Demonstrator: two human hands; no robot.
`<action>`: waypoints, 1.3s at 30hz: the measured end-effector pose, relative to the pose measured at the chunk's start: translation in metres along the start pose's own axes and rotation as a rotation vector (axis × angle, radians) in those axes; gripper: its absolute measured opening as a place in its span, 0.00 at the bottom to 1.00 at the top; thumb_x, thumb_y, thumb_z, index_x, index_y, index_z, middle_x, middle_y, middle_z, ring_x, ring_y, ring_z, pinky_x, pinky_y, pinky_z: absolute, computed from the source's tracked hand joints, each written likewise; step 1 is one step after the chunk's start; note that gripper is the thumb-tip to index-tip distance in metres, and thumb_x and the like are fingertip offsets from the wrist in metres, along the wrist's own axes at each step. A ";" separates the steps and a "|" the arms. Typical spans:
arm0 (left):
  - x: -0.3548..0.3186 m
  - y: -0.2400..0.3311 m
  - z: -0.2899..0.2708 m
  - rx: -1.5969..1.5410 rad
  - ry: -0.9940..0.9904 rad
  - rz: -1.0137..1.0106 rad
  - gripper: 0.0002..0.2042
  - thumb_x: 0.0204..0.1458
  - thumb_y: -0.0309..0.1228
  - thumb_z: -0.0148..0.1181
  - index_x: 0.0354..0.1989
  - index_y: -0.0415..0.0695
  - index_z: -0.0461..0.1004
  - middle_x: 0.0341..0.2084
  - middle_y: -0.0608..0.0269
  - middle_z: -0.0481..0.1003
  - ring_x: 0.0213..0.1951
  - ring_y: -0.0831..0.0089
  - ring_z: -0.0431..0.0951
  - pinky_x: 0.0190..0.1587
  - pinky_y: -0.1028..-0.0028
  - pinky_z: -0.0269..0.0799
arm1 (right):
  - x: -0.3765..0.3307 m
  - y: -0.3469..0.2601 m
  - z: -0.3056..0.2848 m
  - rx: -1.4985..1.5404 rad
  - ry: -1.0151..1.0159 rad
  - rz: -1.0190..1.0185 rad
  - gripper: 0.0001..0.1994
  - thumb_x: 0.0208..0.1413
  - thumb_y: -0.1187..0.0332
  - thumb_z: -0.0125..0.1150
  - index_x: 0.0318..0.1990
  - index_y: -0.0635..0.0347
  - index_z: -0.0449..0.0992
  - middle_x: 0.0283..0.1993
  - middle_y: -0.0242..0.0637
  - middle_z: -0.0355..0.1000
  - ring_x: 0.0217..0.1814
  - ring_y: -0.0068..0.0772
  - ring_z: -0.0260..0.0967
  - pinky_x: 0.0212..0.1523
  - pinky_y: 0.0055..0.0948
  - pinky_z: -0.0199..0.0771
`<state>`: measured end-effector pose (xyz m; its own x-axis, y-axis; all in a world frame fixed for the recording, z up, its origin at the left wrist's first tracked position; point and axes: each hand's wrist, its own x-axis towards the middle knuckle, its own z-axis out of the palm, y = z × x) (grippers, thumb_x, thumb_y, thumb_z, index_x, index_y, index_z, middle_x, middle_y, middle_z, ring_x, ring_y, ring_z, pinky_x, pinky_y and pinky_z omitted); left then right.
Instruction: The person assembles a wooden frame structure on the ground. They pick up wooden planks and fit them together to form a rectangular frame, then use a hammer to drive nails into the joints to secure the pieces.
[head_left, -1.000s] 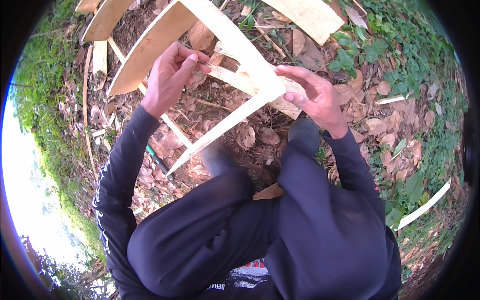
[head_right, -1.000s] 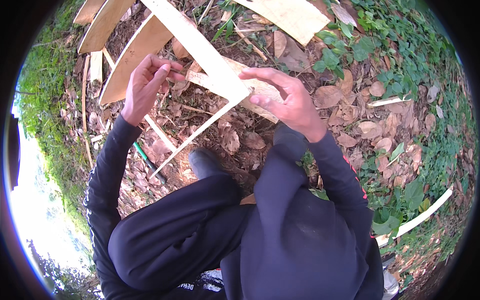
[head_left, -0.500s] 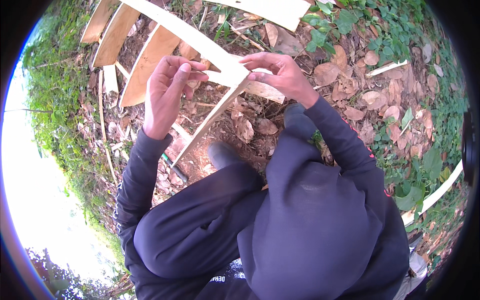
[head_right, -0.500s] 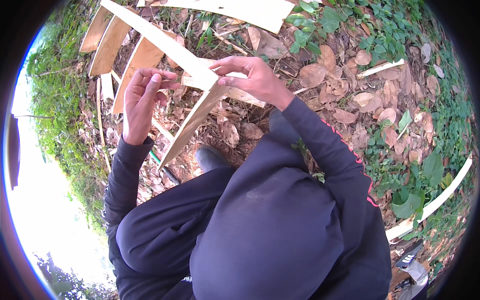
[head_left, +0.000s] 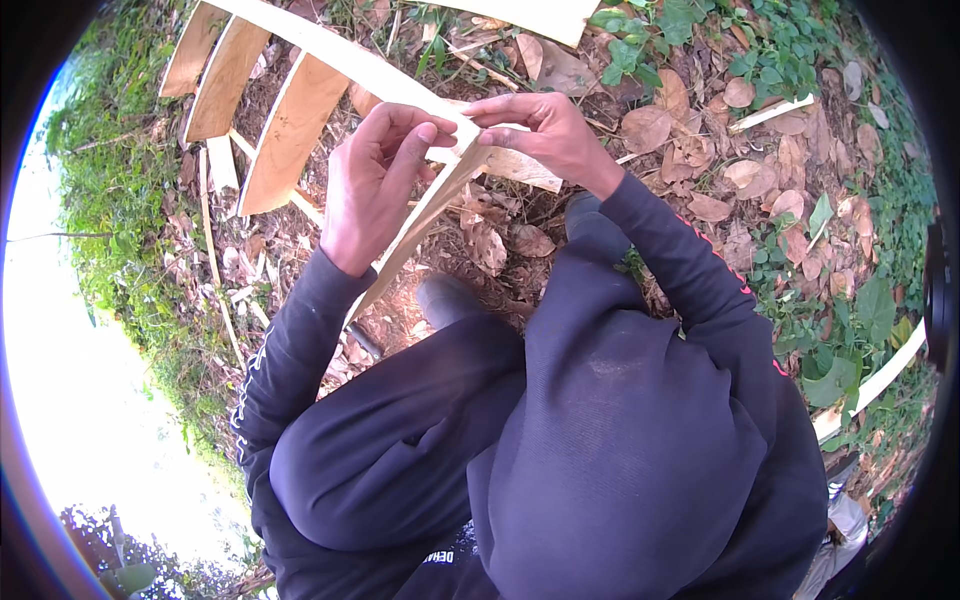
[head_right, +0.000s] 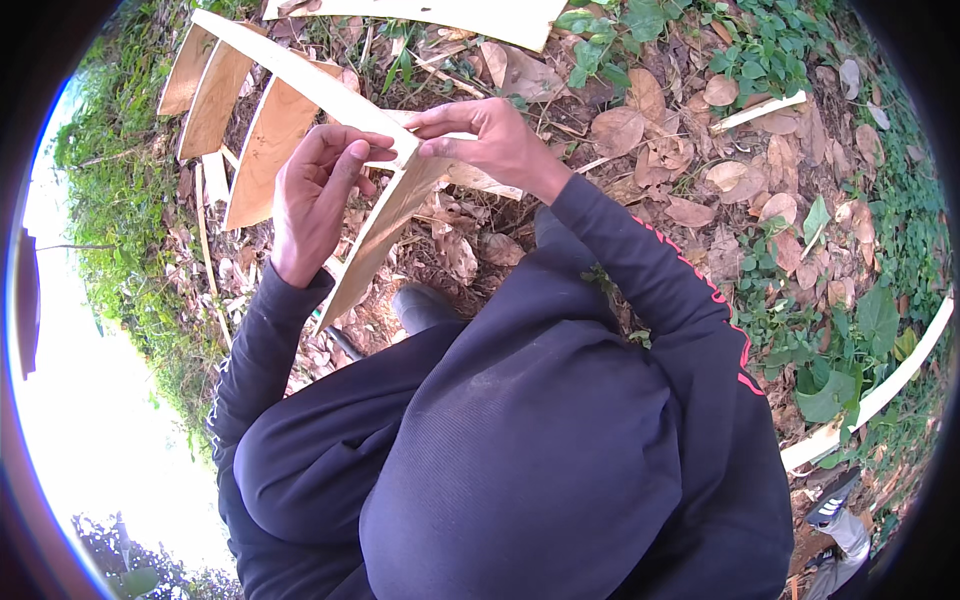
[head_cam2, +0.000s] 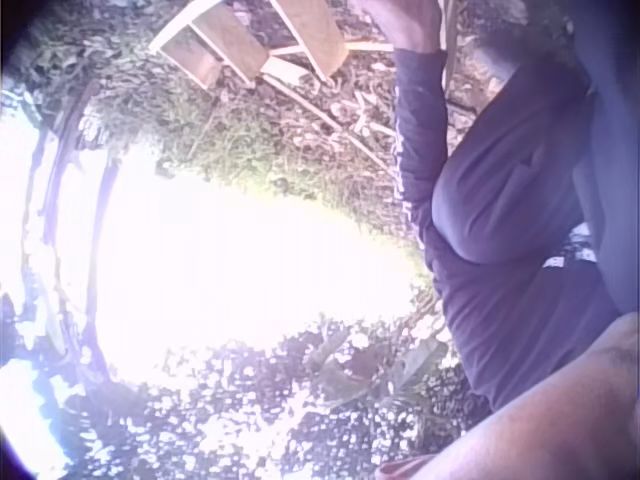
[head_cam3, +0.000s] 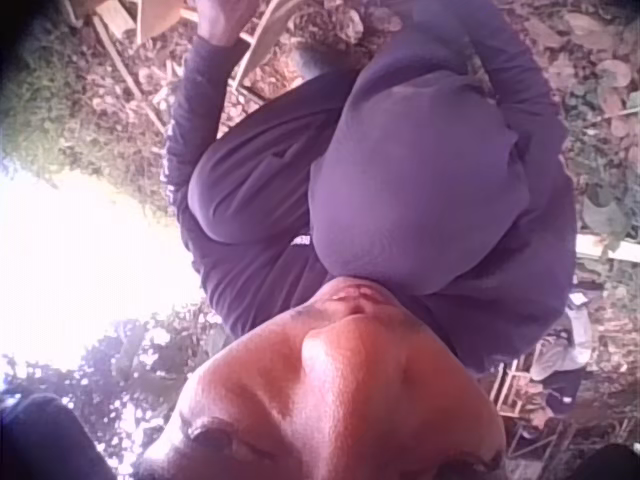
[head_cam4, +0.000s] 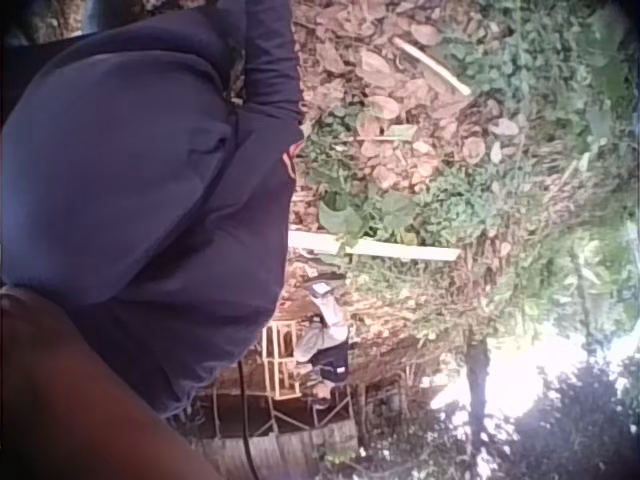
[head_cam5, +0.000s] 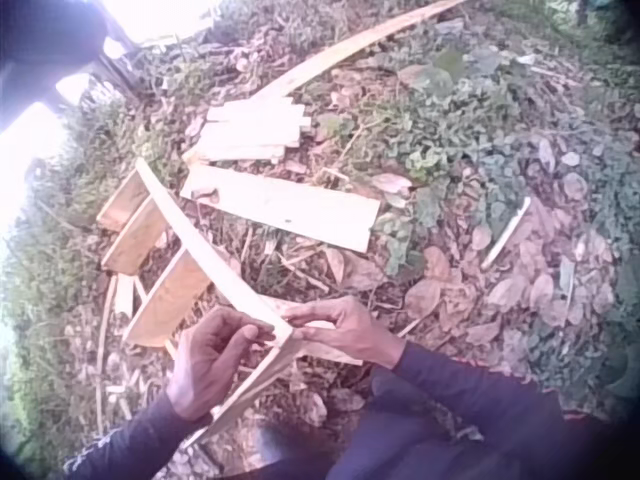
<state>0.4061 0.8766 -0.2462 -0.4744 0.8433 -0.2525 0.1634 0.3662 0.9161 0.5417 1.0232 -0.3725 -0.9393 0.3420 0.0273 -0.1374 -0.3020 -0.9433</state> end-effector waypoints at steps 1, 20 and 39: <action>0.000 0.000 0.001 0.020 0.007 0.009 0.07 0.63 0.26 0.51 0.42 0.34 0.72 0.38 0.58 0.80 0.40 0.76 0.81 0.34 0.80 0.76 | -0.001 0.000 0.000 0.006 0.003 0.005 0.18 0.55 0.70 0.67 0.53 0.65 0.77 0.46 0.40 0.78 0.50 0.25 0.75 0.54 0.26 0.74; -0.001 0.000 0.010 0.193 0.013 0.013 0.09 0.63 0.27 0.53 0.44 0.34 0.73 0.39 0.59 0.79 0.41 0.78 0.78 0.40 0.79 0.77 | 0.005 -0.032 -0.005 -0.376 0.009 -0.244 0.09 0.57 0.69 0.61 0.43 0.60 0.79 0.45 0.35 0.74 0.50 0.30 0.72 0.52 0.30 0.72; 0.003 -0.014 -0.001 0.358 0.096 0.280 0.09 0.58 0.30 0.59 0.37 0.36 0.76 0.34 0.57 0.75 0.36 0.72 0.79 0.37 0.73 0.77 | 0.018 -0.049 0.014 -0.636 -0.064 -0.254 0.10 0.54 0.67 0.67 0.39 0.63 0.80 0.40 0.34 0.71 0.41 0.27 0.71 0.41 0.26 0.70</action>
<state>0.4011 0.8737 -0.2596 -0.4448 0.8949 0.0344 0.5768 0.2569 0.7754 0.5271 1.0319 -0.3212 -0.9216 0.2744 0.2745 -0.1628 0.3687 -0.9152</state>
